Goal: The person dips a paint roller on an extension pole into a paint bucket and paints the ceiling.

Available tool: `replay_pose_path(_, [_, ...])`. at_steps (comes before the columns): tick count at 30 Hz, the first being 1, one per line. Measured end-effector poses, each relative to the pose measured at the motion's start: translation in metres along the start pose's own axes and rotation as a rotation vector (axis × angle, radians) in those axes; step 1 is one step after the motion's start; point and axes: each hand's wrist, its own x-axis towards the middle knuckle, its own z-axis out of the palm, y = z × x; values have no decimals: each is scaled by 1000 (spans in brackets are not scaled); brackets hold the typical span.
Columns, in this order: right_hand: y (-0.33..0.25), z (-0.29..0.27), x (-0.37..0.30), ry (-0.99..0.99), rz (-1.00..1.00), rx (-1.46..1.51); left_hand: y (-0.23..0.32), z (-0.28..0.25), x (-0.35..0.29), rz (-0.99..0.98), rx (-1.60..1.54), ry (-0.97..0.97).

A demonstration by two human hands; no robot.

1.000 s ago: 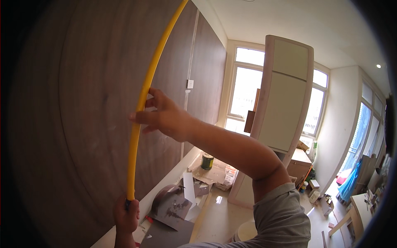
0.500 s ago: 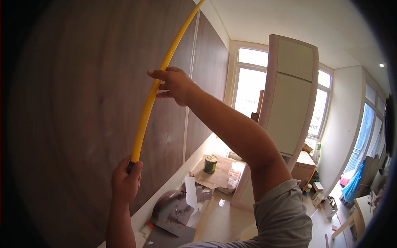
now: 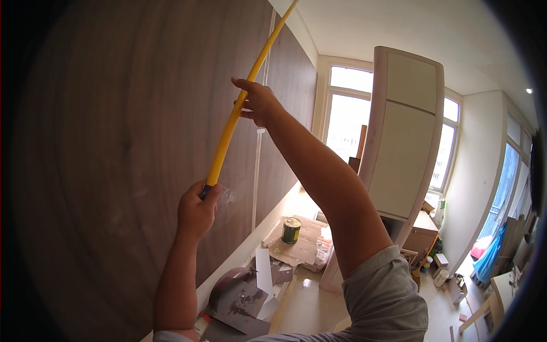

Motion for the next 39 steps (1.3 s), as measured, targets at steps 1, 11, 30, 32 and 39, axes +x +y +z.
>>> replay_pose_path(1, [2,0,0,8,-1,6,-1,1,-2,17,-6,4])
replay_pose_path(11, [3,31,-74,-203,-42,-59,-8,-45,-87,-76,-63,31])
replay_pose_path(30, [-34,106,-259,-496,-135,-3,30,-156,-277,-117,-156,68])
replay_pose_path(32, [-35,102,-263,-496,-139,-23,37,-152,-282,-144,-152,59])
replay_pose_path(39, [-49,71,-239,-400,-148,8,59,-118,-252,-77,-218,18])
